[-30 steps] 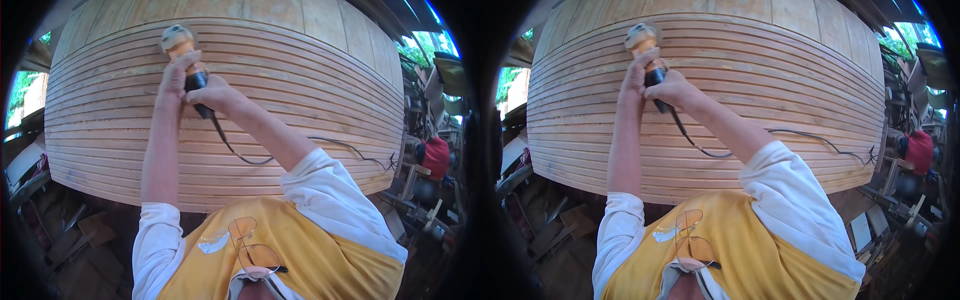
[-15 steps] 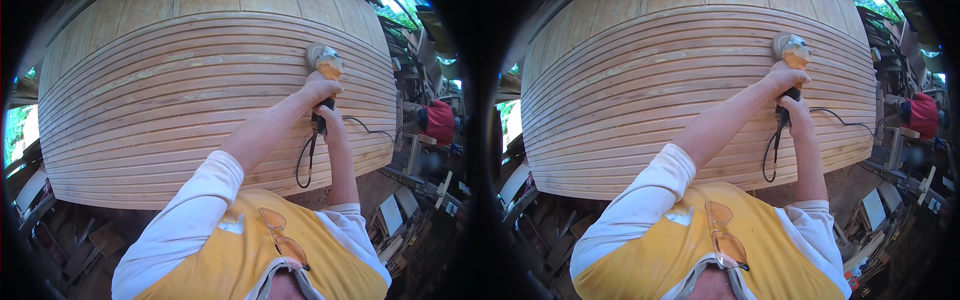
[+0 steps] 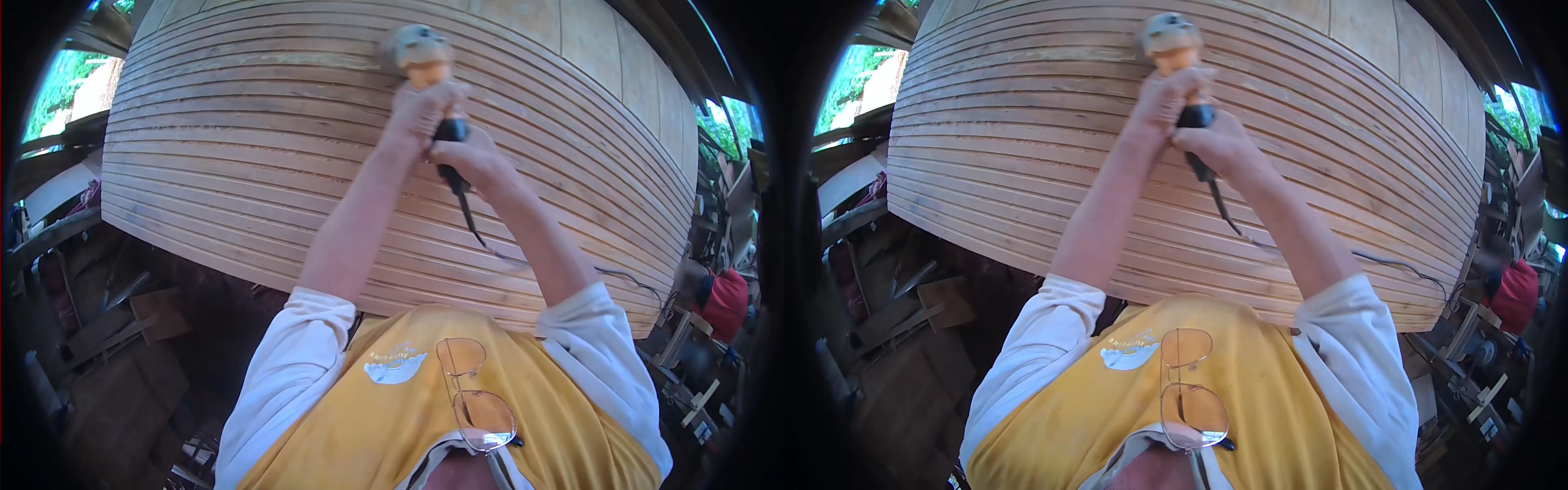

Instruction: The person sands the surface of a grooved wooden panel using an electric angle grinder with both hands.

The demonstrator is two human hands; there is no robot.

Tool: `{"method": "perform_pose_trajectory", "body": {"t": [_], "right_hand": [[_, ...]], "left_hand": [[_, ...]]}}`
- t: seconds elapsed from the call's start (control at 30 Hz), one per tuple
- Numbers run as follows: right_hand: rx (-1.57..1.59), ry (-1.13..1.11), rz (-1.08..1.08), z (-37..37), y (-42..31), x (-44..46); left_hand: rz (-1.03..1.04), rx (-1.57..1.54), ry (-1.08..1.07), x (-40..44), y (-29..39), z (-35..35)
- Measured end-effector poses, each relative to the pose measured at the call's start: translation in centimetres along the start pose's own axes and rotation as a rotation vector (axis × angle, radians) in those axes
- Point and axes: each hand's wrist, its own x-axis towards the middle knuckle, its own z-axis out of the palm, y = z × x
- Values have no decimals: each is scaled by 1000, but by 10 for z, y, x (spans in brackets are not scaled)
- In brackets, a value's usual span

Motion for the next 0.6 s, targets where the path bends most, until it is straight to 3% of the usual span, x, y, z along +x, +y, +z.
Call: {"method": "perform_pose_trajectory", "body": {"t": [0.17, 0.3, 0.4, 0.6], "right_hand": [[-219, -157, -38, 109, -52, 79], [-146, -142, -74, 125, -51, 80], [-73, -43, -103, 87, -27, 37], [170, 262, -49, -59, 71, -80]], "left_hand": [[17, -55, 217, -4, 88, -120], [-23, -57, 201, -9, 99, -130], [-67, -11, 105, -7, 54, -90], [-226, 126, -127, -20, -83, 87]]}}
